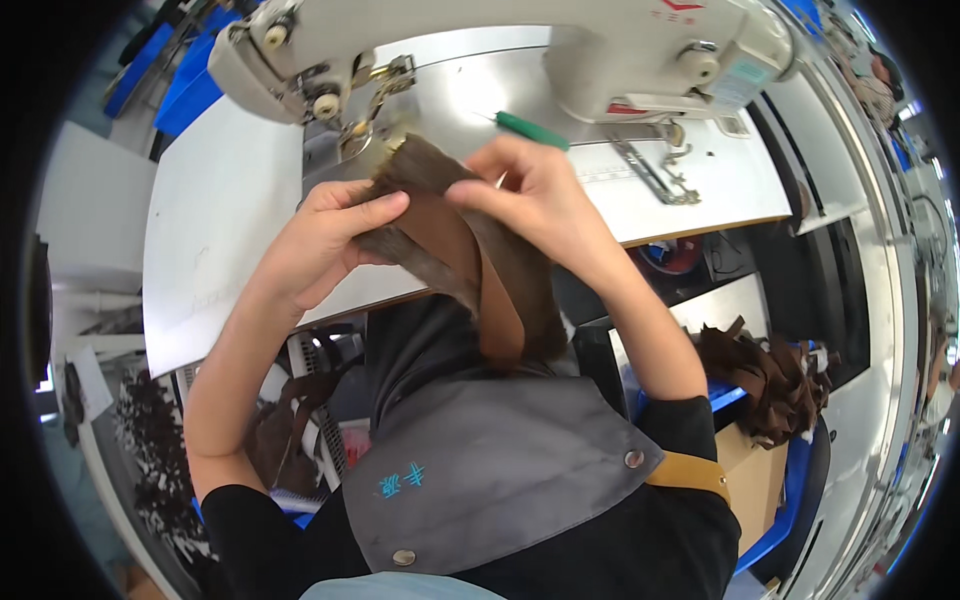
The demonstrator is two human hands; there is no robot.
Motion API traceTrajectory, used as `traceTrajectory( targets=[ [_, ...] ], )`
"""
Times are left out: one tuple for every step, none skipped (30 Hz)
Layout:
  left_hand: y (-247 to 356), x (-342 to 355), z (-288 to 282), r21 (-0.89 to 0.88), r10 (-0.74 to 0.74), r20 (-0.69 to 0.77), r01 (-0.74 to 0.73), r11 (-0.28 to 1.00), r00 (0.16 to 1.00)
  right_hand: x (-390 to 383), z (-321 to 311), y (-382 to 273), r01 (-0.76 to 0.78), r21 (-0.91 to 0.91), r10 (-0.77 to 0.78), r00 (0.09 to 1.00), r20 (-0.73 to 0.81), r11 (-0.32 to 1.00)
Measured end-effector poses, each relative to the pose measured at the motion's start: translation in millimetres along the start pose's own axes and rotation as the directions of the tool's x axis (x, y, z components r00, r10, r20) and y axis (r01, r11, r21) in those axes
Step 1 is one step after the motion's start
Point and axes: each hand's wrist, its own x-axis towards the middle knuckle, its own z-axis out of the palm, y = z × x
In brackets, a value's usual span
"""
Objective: Sewing together pieces of fur using an industrial sewing machine.
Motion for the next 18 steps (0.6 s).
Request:
traceTrajectory(
  targets=[
    [-8, -4, -11, -0.050, -0.017, -0.085, 0.012, 0.999, 0.996, 1, 9, 4, 0.125, -0.210, -0.165, 0.969, -0.186, 0.970],
    [-14, -9, -19, -0.101, -0.037, -0.168, 0.020, 0.995, 0.985, -2, 20, 4, 0.125, -0.195, -0.158, 0.974, -0.165, 0.973],
    [-19, -17, -23, -0.125, -0.043, -0.217, 0.016, 0.992, 0.975, -9, 33, 0, 0.273, -0.453, -0.378, 0.912, -0.159, 0.849],
    [-23, -20, -26, -0.133, -0.056, -0.228, 0.026, 0.991, 0.972, -18, 44, -3, 0.367, -0.678, -0.577, 0.810, -0.105, 0.637],
    [-28, -22, -29, -0.162, -0.081, -0.244, 0.042, 0.986, 0.966, -27, 65, -4, 0.411, -0.710, -0.632, 0.773, -0.061, 0.571],
    [-30, -27, -29, -0.189, -0.106, -0.255, 0.058, 0.980, 0.961, -36, 89, -7, 0.448, -0.741, -0.681, 0.732, -0.017, 0.500],
    [-32, -31, -31, -0.196, -0.117, -0.260, 0.067, 0.978, 0.959, -40, 108, -4, 0.439, -0.763, -0.671, 0.742, 0.009, 0.475],
    [-35, -36, -32, -0.245, -0.116, -0.251, 0.053, 0.968, 0.961, -37, 121, 4, 0.421, -0.788, -0.663, 0.748, 0.021, 0.449],
    [-38, -38, -34, -0.295, -0.111, -0.241, 0.036, 0.955, 0.964, -31, 127, 16, 0.415, -0.804, -0.660, 0.751, 0.038, 0.426],
    [-41, -41, -36, -0.344, -0.105, -0.231, 0.020, 0.939, 0.967, -26, 131, 24, 0.409, -0.819, -0.656, 0.753, 0.055, 0.401],
    [-41, -43, -35, -0.367, -0.131, -0.245, 0.033, 0.930, 0.961, -25, 131, 28, 0.409, -0.818, -0.651, 0.757, 0.057, 0.404],
    [-44, -47, -36, -0.373, -0.138, -0.249, 0.037, 0.927, 0.959, -27, 129, 29, 0.463, -0.768, -0.648, 0.757, 0.083, 0.442],
    [-46, -51, -37, -0.392, -0.150, -0.233, 0.048, 0.919, 0.961, -28, 127, 31, 0.512, -0.714, -0.646, 0.755, 0.109, 0.478],
    [-48, -52, -39, -0.411, -0.161, -0.216, 0.060, 0.910, 0.963, -29, 126, 31, 0.512, -0.711, -0.642, 0.759, 0.110, 0.483],
    [-44, -51, -39, -0.415, -0.167, -0.218, 0.063, 0.907, 0.962, -28, 124, 30, 0.536, -0.679, -0.637, 0.760, 0.130, 0.502],
    [-35, -47, -37, -0.466, -0.230, -0.235, 0.099, 0.879, 0.944, -28, 123, 30, 0.557, -0.648, -0.630, 0.762, 0.149, 0.520],
    [-30, -42, -38, -0.515, -0.294, -0.248, 0.131, 0.847, 0.923, -27, 124, 29, 0.553, -0.647, -0.624, 0.767, 0.150, 0.525],
    [-32, -36, -45, -0.520, -0.299, -0.249, 0.133, 0.844, 0.921, -28, 124, 27, 0.579, -0.622, -0.639, 0.753, 0.159, 0.527]
  ],
)
